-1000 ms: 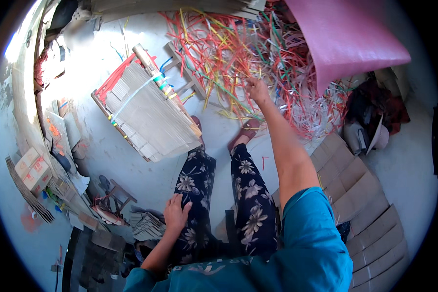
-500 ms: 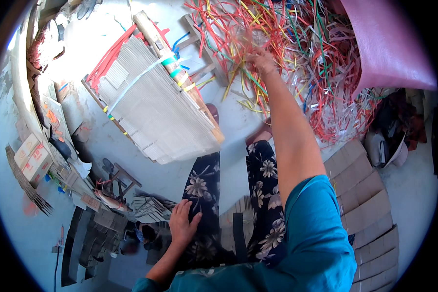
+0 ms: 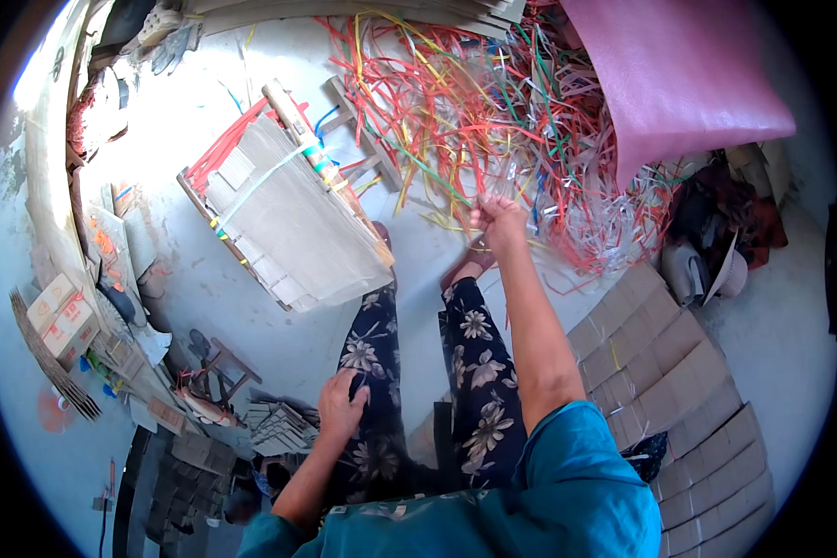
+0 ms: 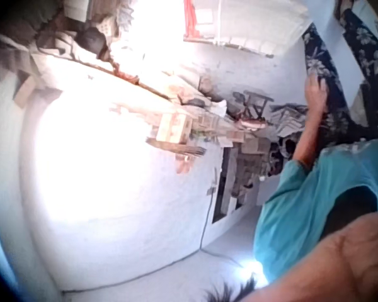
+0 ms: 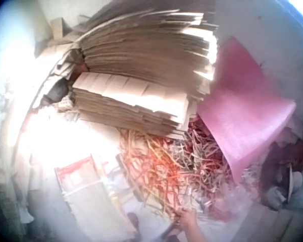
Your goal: The person aligns a stack of flat cardboard sheets on a table, then ties the bundle with red and yellow plastic straps. The person places the tied bundle on the floor and walks to collect more straps.
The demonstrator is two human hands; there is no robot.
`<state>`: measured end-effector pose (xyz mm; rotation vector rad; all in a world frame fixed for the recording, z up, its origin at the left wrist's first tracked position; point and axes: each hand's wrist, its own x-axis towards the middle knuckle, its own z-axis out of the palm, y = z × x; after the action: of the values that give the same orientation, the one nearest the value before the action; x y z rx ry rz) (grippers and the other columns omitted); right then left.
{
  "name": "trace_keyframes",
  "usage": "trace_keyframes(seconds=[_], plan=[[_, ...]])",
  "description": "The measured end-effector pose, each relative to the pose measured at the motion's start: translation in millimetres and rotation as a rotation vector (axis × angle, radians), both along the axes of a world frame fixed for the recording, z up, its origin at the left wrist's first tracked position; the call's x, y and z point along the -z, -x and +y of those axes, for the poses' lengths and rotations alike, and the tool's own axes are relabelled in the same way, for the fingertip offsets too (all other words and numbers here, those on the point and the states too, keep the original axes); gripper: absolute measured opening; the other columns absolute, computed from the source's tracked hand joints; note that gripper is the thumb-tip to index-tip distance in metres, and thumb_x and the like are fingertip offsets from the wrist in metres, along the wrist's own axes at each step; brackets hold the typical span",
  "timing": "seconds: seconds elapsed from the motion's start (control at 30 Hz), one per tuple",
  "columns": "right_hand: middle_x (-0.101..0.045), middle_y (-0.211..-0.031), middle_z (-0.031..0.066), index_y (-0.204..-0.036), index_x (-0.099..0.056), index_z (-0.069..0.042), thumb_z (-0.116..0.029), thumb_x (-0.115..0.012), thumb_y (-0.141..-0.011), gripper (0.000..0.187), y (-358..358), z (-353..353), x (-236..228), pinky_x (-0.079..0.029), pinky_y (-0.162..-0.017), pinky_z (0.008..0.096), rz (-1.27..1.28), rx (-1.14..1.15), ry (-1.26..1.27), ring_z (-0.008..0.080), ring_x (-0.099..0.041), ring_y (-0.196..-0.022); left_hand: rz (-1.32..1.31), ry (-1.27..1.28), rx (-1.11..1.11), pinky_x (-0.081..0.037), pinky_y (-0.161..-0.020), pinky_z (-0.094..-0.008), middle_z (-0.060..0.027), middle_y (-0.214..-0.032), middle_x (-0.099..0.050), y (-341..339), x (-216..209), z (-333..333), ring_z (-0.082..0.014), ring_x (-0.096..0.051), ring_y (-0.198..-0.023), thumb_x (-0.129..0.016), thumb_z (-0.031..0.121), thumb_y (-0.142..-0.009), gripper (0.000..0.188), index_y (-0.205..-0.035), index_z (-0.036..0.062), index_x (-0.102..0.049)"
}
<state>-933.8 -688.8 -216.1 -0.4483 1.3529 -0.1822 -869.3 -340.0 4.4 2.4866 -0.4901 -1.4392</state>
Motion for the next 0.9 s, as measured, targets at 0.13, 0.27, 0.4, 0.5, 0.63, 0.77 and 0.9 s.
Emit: trace_keyframes(seconds=[0.13, 0.27, 0.4, 0.5, 0.63, 0.77, 0.9], plan=[[-0.062, -0.07, 0.0089, -0.099, -0.06, 0.006, 0.001, -0.06, -0.082, 0.018, 36.3, 5.2, -19.9, -0.052, -0.045, 0.0259, 0.112, -0.236, 0.069, 0.0149, -0.059, -0.051, -0.137, 0.344, 0.113, -0.045, -0.088, -0.0404, -0.0184, -0.112, -0.057, -43.2, 8.7, -65.9, -0.0358, -0.055, -0.1, -0.064, 0.002, -0.073, 0.038, -0.11, -0.0023, -0.055], [-0.061, -0.065, 0.0082, -0.098, -0.061, 0.006, 0.002, -0.06, -0.081, 0.017, 87.2, 17.3, -43.3, -0.05, -0.043, 0.0252, 0.182, -0.286, -0.004, 0.0145, -0.058, -0.048, -0.175, 0.477, 0.138, -0.045, -0.089, -0.0404, -0.0195, -0.115, -0.056, -66.7, 16.7, -131.4, -0.0372, -0.055, -0.103, -0.063, -0.001, -0.073, 0.043, -0.115, -0.003, -0.054], [-0.061, -0.065, 0.0103, -0.091, -0.063, 0.007, 0.003, -0.06, -0.078, 0.014, 109.2, 26.3, -99.6, -0.046, -0.04, 0.0251, 0.057, -0.353, -0.251, 0.0156, -0.056, -0.045, -0.002, 0.601, 0.352, -0.04, -0.097, -0.0398, -0.0184, -0.129, -0.046, -51.3, 22.2, -176.5, -0.0343, -0.046, -0.119, -0.063, -0.001, -0.072, 0.057, -0.127, 0.001, -0.046], [-0.062, -0.065, 0.0121, -0.085, -0.064, 0.008, 0.004, -0.062, -0.074, 0.012, 114.3, 27.8, -160.9, -0.044, -0.039, 0.0262, -0.219, -0.375, -0.394, 0.0159, -0.055, -0.043, 0.073, 0.672, 0.569, -0.036, -0.1, -0.0389, -0.0163, -0.133, -0.042, -26.8, 21.9, -198.2, -0.0315, -0.039, -0.127, -0.062, 0.006, -0.075, 0.061, -0.132, 0.0032, -0.042], [-0.056, -0.057, 0.0163, -0.073, -0.062, 0.011, -0.001, -0.065, -0.072, 0.012, 112.1, 15.7, -215.6, -0.04, -0.038, 0.0289, -0.518, -0.266, -0.374, 0.0196, -0.051, -0.041, 0.231, 0.783, 0.553, -0.042, -0.089, -0.0384, -0.0135, -0.119, -0.052, -4.9, 9.5, -192.4, -0.0288, -0.048, -0.114, -0.066, 0.009, -0.071, 0.04, -0.108, 0.0003, -0.055], [-0.056, -0.058, 0.0193, -0.074, -0.062, 0.013, 0.0, -0.065, -0.071, 0.013, 108.7, 4.3, -224.8, -0.036, -0.037, 0.0296, -0.648, -0.091, -0.32, 0.0196, -0.048, -0.04, 0.245, 0.849, 0.398, -0.043, -0.084, -0.0403, -0.0111, -0.11, -0.055, 2.4, -17.5, -195.7, -0.0268, -0.052, -0.101, -0.068, 0.008, -0.069, 0.026, -0.092, 0.0014, -0.057], [-0.06, -0.073, 0.0216, -0.085, -0.063, 0.012, -0.006, -0.066, -0.074, 0.021, 74.9, 1.9, -237.9, -0.043, -0.05, 0.0327, -0.721, -0.169, -0.205, 0.0228, -0.056, -0.057, 0.404, 0.956, 0.178, -0.044, -0.09, -0.0435, -0.0105, -0.099, -0.06, 3.0, -36.8, -189.8, -0.0289, -0.057, -0.1, -0.066, 0.003, -0.074, 0.018, -0.09, 0.0001, -0.059]])
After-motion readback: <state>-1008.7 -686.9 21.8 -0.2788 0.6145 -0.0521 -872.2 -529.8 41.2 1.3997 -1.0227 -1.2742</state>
